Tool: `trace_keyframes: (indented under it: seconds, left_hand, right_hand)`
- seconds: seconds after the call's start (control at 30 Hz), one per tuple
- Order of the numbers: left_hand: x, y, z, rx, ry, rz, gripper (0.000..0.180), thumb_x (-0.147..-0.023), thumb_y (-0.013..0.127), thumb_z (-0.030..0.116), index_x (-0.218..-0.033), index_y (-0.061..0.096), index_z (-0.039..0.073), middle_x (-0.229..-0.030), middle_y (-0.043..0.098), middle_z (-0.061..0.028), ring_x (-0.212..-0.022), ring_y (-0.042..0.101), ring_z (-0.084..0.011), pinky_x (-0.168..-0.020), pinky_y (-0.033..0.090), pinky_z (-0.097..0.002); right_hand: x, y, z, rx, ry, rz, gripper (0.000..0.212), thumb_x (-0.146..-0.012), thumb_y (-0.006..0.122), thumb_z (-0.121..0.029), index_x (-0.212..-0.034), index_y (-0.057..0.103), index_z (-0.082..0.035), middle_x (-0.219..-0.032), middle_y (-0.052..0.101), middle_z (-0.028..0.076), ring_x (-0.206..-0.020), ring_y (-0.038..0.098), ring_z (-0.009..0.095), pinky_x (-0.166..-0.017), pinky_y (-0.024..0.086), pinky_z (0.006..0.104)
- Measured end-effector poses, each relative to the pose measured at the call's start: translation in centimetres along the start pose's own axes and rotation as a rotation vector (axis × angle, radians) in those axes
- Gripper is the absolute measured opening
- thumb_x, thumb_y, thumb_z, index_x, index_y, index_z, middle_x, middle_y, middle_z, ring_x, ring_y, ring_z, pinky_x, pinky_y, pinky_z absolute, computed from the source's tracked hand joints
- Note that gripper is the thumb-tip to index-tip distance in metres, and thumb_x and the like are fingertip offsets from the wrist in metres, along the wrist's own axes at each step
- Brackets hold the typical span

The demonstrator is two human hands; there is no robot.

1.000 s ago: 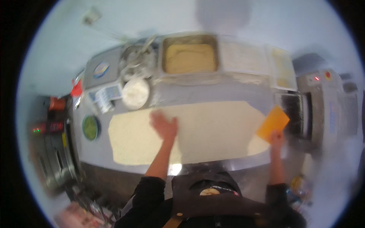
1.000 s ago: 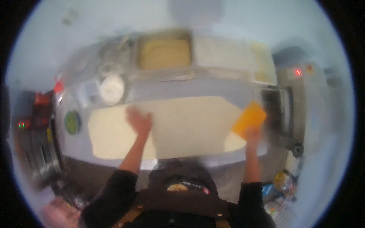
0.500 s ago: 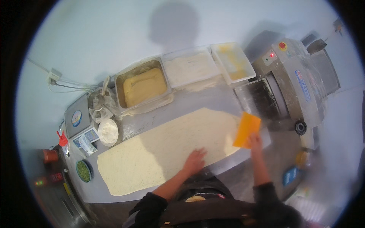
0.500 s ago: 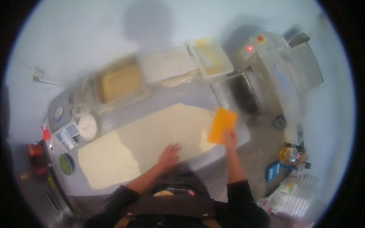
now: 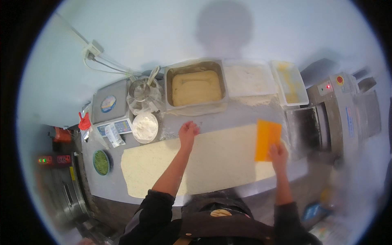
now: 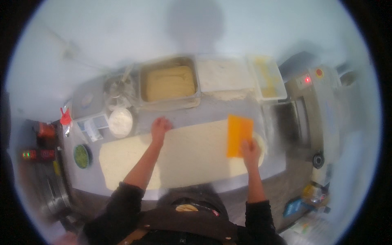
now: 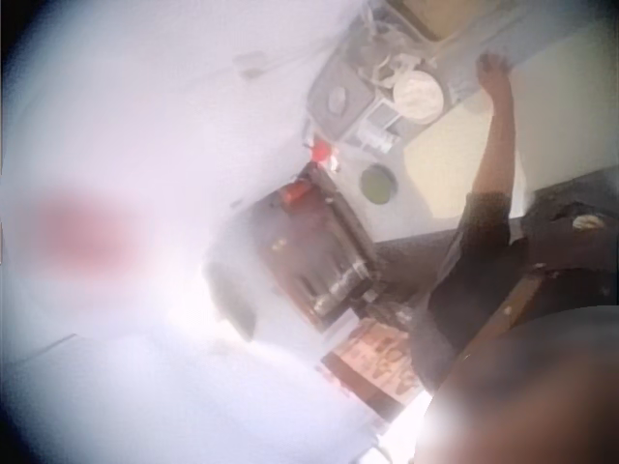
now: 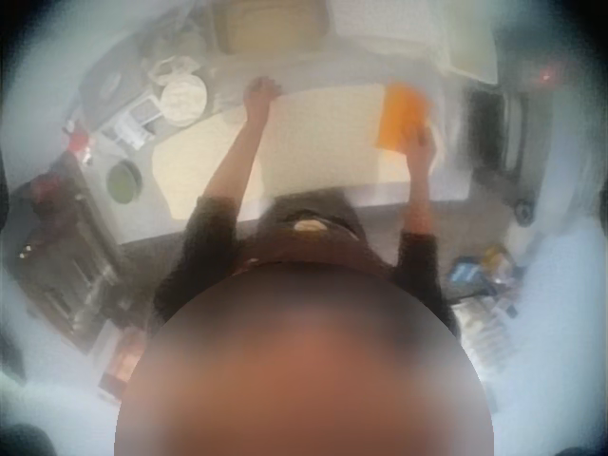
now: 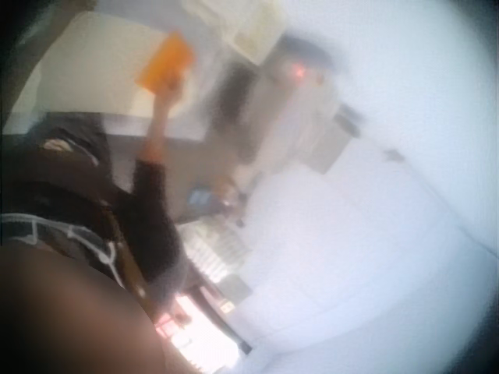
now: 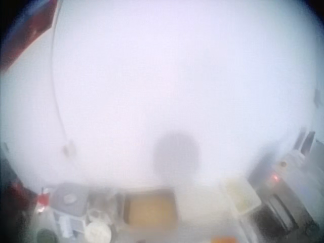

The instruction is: The person transfers baked buns from a metal tray into a plastic container using tongs, then moves them into a basket. The person then flattens a dough sheet on a countertop, runs it through a dough sheeter, and spreads a yellow mixture onto the flattened dough using a spatula.

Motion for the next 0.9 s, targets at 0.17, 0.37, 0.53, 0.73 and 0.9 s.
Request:
trace_keyframes:
  seconds: [0.17, 0.37, 0.53, 0.73, 0.9]
  left_hand:
    - [-7.7, 1.2, 0.5, 0.511, -0.157, -0.02, 0.037, -0.107, 0.054, 0.027, -0.129, 0.051, -0.003, -0.12, 0.065, -0.0172, -0.105, 0.07, -0.028, -0.086, 0.062, -0.0354]
    - [-8.2, 3.1, 1.4, -0.017, 0.101, -0.03, 0.034, -0.109, 0.051, 0.027, -0.127, 0.053, -0.002, -0.115, 0.066, -0.0146, -0.098, 0.07, -0.025, -0.085, 0.062, -0.0355]
    - [-5.2, 4.6, -1.5, 0.576, -0.211, 0.106, 0.032, -0.109, 0.053, 0.029, -0.12, 0.057, -0.001, -0.105, 0.068, -0.0109, -0.091, 0.069, -0.0206, -0.083, 0.062, -0.0348]
    - [-6.5, 3.7, -1.3, 0.643, -0.274, 0.161, 0.025, -0.108, 0.052, 0.021, -0.123, 0.057, 0.001, -0.109, 0.067, -0.0103, -0.093, 0.07, -0.0222, -0.085, 0.063, -0.036]
    - [-7.7, 3.2, -1.3, 0.679, -0.263, 0.191, 0.026, -0.109, 0.052, 0.021, -0.121, 0.056, -0.001, -0.108, 0.067, -0.0117, -0.095, 0.069, -0.0231, -0.088, 0.063, -0.0372]
  right_hand:
    - [-8.7, 11.5, -11.2, 0.291, -0.34, -0.155, 0.022, -0.101, 0.064, -0.019, -0.113, 0.066, -0.001, -0.093, 0.072, 0.01, -0.085, 0.068, 0.021, -0.076, 0.053, 0.0353]
    - [-17.0, 30.0, -20.7, 0.713, -0.663, -0.533, 0.028, -0.098, 0.065, -0.028, -0.117, 0.069, -0.007, -0.109, 0.072, 0.014, -0.101, 0.067, 0.035, -0.088, 0.053, 0.0407]
    - [-18.9, 37.8, -16.2, 0.785, -0.667, -0.666, 0.033, -0.099, 0.062, -0.032, -0.121, 0.07, -0.009, -0.118, 0.071, 0.015, -0.112, 0.064, 0.036, -0.095, 0.051, 0.0442]
    - [-21.7, 42.3, -10.1, 0.808, -0.613, -0.804, 0.035, -0.097, 0.065, -0.032, -0.123, 0.069, -0.009, -0.119, 0.07, 0.017, -0.113, 0.064, 0.037, -0.096, 0.051, 0.044]
    - [-21.8, 42.8, -9.2, 0.727, -0.445, -0.888, 0.037, -0.097, 0.067, -0.029, -0.124, 0.068, -0.005, -0.114, 0.071, 0.019, -0.109, 0.067, 0.033, -0.095, 0.052, 0.0395]
Point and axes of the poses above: each hand's wrist, its own x-axis away from the middle knuckle, its own y-axis out of the palm, z = x × y, the point moved 9 cm from there along -x, towards the middle knuckle
